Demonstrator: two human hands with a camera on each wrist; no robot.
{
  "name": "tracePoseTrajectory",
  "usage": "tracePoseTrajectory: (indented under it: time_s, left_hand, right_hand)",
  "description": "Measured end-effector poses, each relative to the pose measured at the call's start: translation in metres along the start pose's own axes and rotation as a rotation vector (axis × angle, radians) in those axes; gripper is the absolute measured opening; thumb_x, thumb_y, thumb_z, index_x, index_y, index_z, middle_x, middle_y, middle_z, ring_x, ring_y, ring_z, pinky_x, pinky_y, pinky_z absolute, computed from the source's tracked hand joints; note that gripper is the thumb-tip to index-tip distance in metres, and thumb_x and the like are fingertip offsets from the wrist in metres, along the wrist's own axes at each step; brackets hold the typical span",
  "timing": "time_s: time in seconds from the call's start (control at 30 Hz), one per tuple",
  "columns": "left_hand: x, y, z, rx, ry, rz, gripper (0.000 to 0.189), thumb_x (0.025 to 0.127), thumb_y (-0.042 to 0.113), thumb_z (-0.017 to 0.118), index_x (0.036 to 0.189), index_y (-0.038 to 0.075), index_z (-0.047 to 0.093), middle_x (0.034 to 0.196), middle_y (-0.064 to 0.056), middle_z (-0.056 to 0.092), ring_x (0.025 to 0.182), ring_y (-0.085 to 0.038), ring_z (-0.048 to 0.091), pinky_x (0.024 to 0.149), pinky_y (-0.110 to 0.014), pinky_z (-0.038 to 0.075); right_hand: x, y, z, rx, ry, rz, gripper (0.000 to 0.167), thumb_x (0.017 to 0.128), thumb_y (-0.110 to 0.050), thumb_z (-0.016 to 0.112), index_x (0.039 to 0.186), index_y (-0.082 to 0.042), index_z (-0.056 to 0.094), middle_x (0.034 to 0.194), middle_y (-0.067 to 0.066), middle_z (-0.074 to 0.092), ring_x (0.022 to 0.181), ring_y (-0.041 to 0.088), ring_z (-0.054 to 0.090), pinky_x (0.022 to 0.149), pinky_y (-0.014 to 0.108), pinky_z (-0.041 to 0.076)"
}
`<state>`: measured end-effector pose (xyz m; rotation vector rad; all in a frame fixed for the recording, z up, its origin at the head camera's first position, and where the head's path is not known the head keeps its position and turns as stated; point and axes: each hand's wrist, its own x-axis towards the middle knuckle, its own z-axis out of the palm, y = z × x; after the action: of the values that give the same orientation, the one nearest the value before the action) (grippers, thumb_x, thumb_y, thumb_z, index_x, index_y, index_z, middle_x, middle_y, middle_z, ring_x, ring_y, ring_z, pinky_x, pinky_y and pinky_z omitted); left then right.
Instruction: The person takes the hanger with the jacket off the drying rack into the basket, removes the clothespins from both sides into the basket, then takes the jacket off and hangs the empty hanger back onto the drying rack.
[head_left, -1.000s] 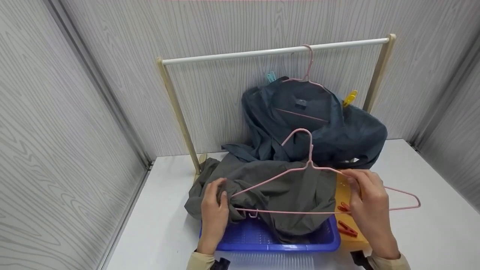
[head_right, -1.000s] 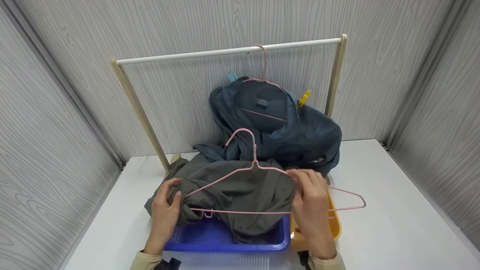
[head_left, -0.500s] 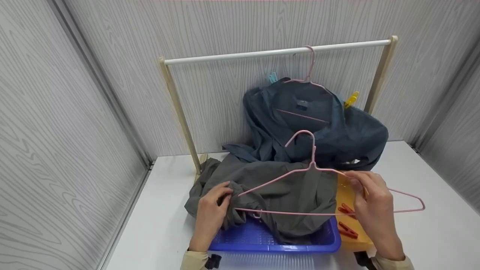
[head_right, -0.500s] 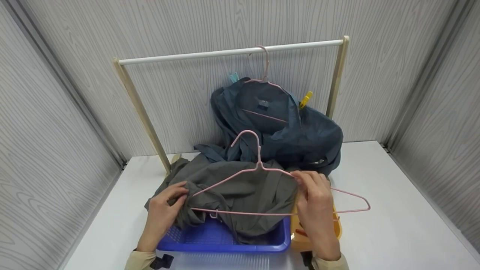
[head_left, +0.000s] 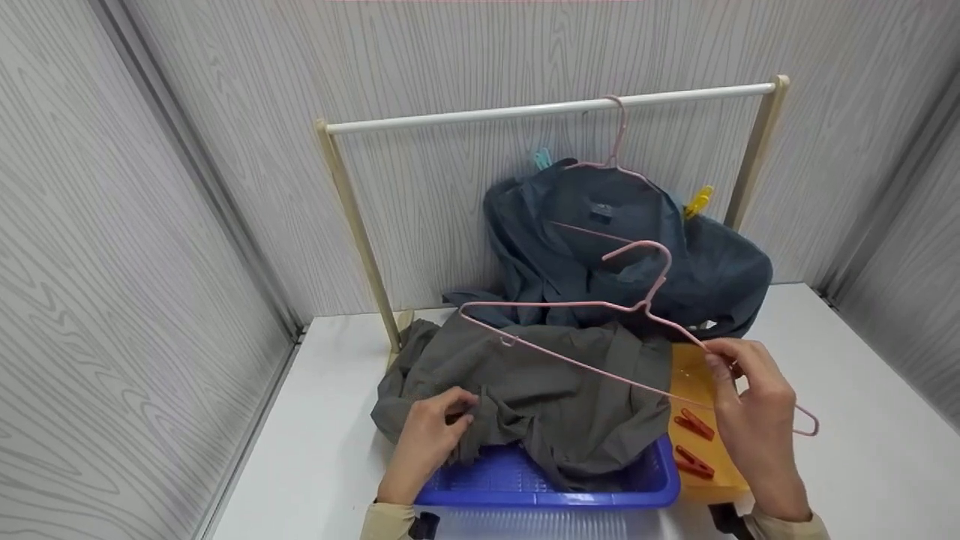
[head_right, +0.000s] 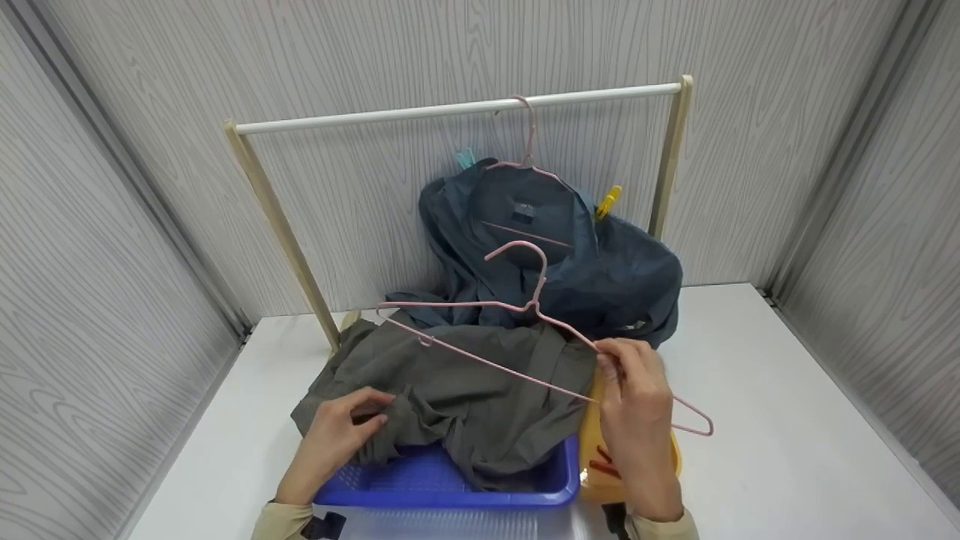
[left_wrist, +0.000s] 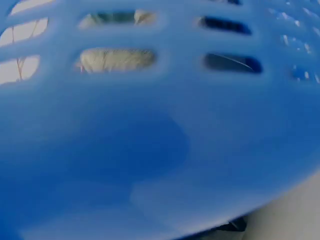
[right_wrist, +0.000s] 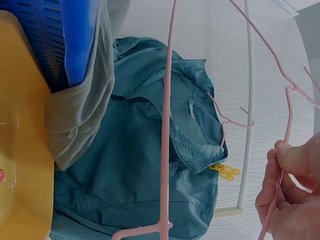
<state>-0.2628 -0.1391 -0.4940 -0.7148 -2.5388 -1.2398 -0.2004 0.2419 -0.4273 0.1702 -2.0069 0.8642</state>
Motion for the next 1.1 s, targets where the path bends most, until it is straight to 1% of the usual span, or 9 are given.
tracePoseTrajectory:
  time_s: [0.17, 0.27, 0.33, 0.47, 0.6, 0.67, 0.77, 0.9, 1.1]
  left_hand:
    - [-0.001, 0.003, 0.004, 0.022, -0.131, 0.001, 0.021, 0.086, 0.000, 0.072, 0.101, 0.014, 0.072, 0.099, 0.003, 0.071, 0.090, -0.010, 0.066, 0.079, -0.032, 0.053]
    - [-0.001, 0.006, 0.004, 0.024, -0.162, 0.001, 0.020, 0.086, -0.001, 0.071, 0.101, 0.013, 0.072, 0.098, 0.001, 0.070, 0.087, -0.009, 0.065, 0.077, -0.033, 0.053]
    - [-0.001, 0.008, 0.003, 0.021, -0.159, 0.003, 0.020, 0.087, -0.002, 0.070, 0.101, 0.012, 0.072, 0.097, 0.001, 0.070, 0.085, -0.010, 0.064, 0.076, -0.032, 0.053]
    - [-0.001, 0.011, 0.000, 0.060, -0.076, 0.061, 0.022, 0.084, -0.005, 0.072, 0.102, 0.009, 0.071, 0.098, -0.001, 0.070, 0.089, -0.014, 0.066, 0.079, -0.035, 0.053]
    - [-0.002, 0.012, -0.008, 0.142, 0.059, 0.146, 0.027, 0.080, -0.008, 0.076, 0.102, 0.007, 0.069, 0.101, -0.003, 0.069, 0.095, -0.020, 0.066, 0.084, -0.037, 0.053]
    - [-0.005, 0.011, -0.015, 0.177, 0.115, 0.162, 0.029, 0.079, -0.009, 0.077, 0.101, 0.007, 0.069, 0.101, -0.003, 0.069, 0.096, -0.020, 0.066, 0.084, -0.037, 0.053]
    - [-0.007, 0.009, -0.026, 0.215, 0.172, 0.142, 0.028, 0.078, -0.008, 0.077, 0.101, 0.007, 0.069, 0.101, -0.002, 0.069, 0.097, -0.020, 0.066, 0.084, -0.038, 0.053]
    - [-0.010, 0.004, -0.041, 0.241, 0.211, 0.084, 0.027, 0.080, -0.006, 0.077, 0.103, 0.006, 0.069, 0.103, -0.003, 0.069, 0.100, -0.022, 0.066, 0.087, -0.039, 0.052]
    - [-0.013, -0.004, -0.057, 0.275, 0.284, 0.025, 0.024, 0.082, -0.003, 0.076, 0.102, 0.005, 0.069, 0.106, -0.008, 0.069, 0.105, -0.028, 0.064, 0.092, -0.043, 0.049]
  right_hand:
    - [0.000, -0.001, 0.003, 0.015, -0.012, 0.000, 0.023, 0.087, 0.008, 0.068, 0.108, -0.001, 0.069, 0.101, 0.009, 0.062, 0.087, 0.011, 0.050, 0.080, 0.009, 0.039]
    - [0.000, -0.001, 0.005, 0.032, -0.017, -0.016, 0.024, 0.086, 0.010, 0.068, 0.107, -0.001, 0.069, 0.100, 0.009, 0.061, 0.084, 0.011, 0.050, 0.079, 0.009, 0.039]
    - [-0.001, -0.001, 0.006, 0.042, -0.016, -0.029, 0.024, 0.085, 0.011, 0.068, 0.107, -0.001, 0.069, 0.099, 0.009, 0.061, 0.083, 0.011, 0.050, 0.079, 0.009, 0.039]
    - [-0.001, 0.000, 0.007, 0.051, -0.020, -0.033, 0.025, 0.085, 0.011, 0.069, 0.107, -0.001, 0.070, 0.100, 0.009, 0.062, 0.084, 0.010, 0.051, 0.080, 0.008, 0.040]
    - [-0.002, 0.000, 0.006, 0.053, -0.040, -0.007, 0.026, 0.085, 0.009, 0.069, 0.108, -0.002, 0.071, 0.102, 0.008, 0.063, 0.086, 0.008, 0.052, 0.083, 0.006, 0.041]
    - [-0.002, -0.001, 0.006, 0.053, -0.054, 0.003, 0.026, 0.085, 0.008, 0.070, 0.108, -0.002, 0.071, 0.102, 0.008, 0.063, 0.087, 0.007, 0.053, 0.083, 0.006, 0.041]
    - [-0.002, -0.003, 0.006, 0.054, -0.066, 0.001, 0.026, 0.085, 0.007, 0.070, 0.108, -0.002, 0.071, 0.102, 0.008, 0.063, 0.088, 0.007, 0.054, 0.084, 0.006, 0.042]
    - [-0.002, -0.003, 0.008, 0.058, -0.070, -0.012, 0.026, 0.084, 0.008, 0.070, 0.108, -0.002, 0.071, 0.103, 0.008, 0.063, 0.089, 0.008, 0.055, 0.084, 0.006, 0.042]
    - [-0.003, -0.001, 0.009, 0.062, -0.090, -0.026, 0.028, 0.082, 0.011, 0.071, 0.108, -0.001, 0.071, 0.102, 0.007, 0.062, 0.090, 0.006, 0.055, 0.083, 0.007, 0.043]
